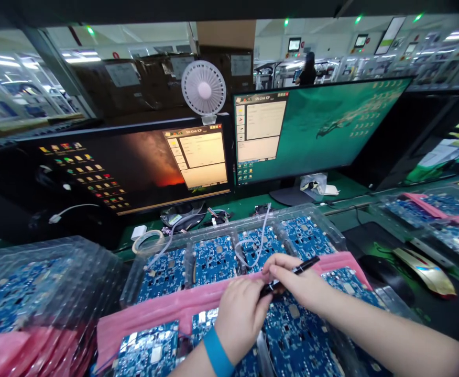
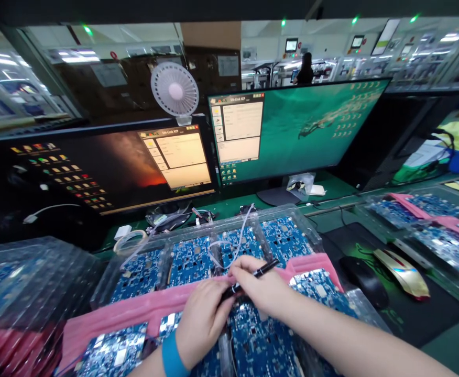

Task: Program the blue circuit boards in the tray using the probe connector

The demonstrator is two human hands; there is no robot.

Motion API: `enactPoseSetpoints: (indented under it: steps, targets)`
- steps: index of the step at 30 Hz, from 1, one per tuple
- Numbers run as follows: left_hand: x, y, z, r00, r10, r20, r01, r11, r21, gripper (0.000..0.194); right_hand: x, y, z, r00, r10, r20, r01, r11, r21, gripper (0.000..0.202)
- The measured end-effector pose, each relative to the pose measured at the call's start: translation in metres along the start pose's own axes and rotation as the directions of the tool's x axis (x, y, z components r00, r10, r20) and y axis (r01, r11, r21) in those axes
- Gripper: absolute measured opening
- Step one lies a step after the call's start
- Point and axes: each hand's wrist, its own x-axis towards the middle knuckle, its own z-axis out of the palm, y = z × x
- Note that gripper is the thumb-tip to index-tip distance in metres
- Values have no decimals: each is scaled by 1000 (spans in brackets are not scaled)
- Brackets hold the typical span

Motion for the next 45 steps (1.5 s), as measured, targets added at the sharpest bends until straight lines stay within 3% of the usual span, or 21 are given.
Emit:
enactPoseSetpoints:
  steps: [3,5,8,10,12,15,18,20,22,24,30,34,45]
  targets:
    - [-4,-1,1,999,47,0,-47,999,3,22,-4,8,8,997,-51,51,51,999,4,28]
    - [-7,-2,0,996,92,-1,-92,996,3,22,-7,11,9,982,-158,101,164,985,-53,30]
    - [-9,-1,-2,987,161,19,-161,987,-19,22,-11,13,9,913,-362,186,396,895,-204,32]
    - [-9,1,-1,985,165,40,-163,986,-41,21,-11,10,7,873,-424,239,480,831,-281,34]
    - [-7,3,1,993,115,41,-112,992,-52,20,-9,3,2,887,-389,248,457,812,-362,34]
    - [-5,3,7,1000,-23,16,23,999,-36,15,0,-9,-13,941,-194,278,310,823,-476,29]
    - [-2,1,8,997,-79,-15,79,997,8,13,15,-16,-36,885,-21,465,277,827,-489,50]
    - [-1,-1,7,999,-41,3,41,999,28,11,27,-14,-47,920,-29,390,274,759,-591,48]
    - [1,-1,5,999,5,50,-7,999,47,11,40,-10,-50,976,-122,178,215,628,-748,37]
    - [1,-1,4,995,22,100,-29,997,74,16,52,-3,-43,977,-202,63,161,516,-841,29]
    - [-1,-4,7,985,-21,172,-3,991,134,18,73,11,-11,980,-200,4,71,329,-942,19]
    - [0,-7,9,981,-21,191,-6,990,140,15,75,13,-1,984,-172,-36,5,232,-973,20]
    - [4,-7,9,987,2,164,-29,986,164,9,76,10,-2,990,-118,-79,-57,176,-983,22]
